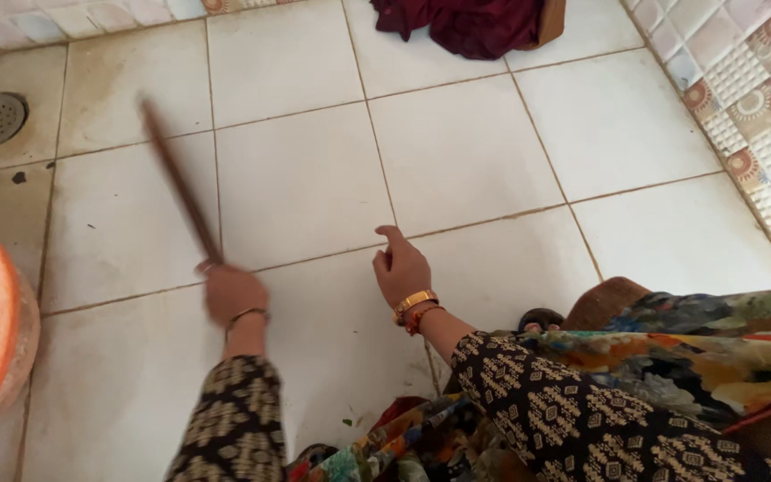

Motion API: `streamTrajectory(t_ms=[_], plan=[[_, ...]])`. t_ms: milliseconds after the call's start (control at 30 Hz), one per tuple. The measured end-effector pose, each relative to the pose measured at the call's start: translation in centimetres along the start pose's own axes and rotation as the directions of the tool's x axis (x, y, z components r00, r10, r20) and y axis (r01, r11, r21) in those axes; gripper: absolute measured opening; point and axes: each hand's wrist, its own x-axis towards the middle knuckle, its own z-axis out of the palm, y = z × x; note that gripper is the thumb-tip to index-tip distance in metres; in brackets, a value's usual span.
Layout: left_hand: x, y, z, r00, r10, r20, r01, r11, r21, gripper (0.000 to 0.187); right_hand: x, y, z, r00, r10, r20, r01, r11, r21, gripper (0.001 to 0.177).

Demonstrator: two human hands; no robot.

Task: The person cleans a tiled floor by hand using a bundle of sticks as a broom, sweeping debris into a pile while sitting on the ground, then wipes the floor with a cloth and rinses the area using water from an orange basin.

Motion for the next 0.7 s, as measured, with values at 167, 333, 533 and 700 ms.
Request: streamTrajectory(t_ms=[167, 333, 533, 700], plan=[[-4.7, 7.1, 5.7, 0.909, 0.417, -0.032, -0.417, 0.899, -0.134, 0.048, 1.5, -0.2, 1.9, 0.991, 0.051, 0.122, -0.047, 0.998, -0.032, 0.054], [-8.0, 9.7, 5.2, 0.914, 0.318, 0.251, -0.321, 0.947, -0.03, 0.048, 2.7, 3.3, 3.1, 0.981, 0.012, 0.194, 0.029, 0.978, -0.206, 0.06], [-1.3, 3.5, 1.6, 0.982, 0.044, 0.185, -0.055, 0.997, 0.054, 0.054, 2.7, 1.7, 2.4, 0.973, 0.042, 0.229, -0.008, 0.989, -0.146, 0.066], [2.1, -0.3, -2.2, 0.965, -0.22, 0.144, 0.242, 0.957, -0.158, 0.047, 2.3, -0.3, 2.3, 0.963, 0.014, 0.271, 0.032, 0.986, -0.164, 0.063]])
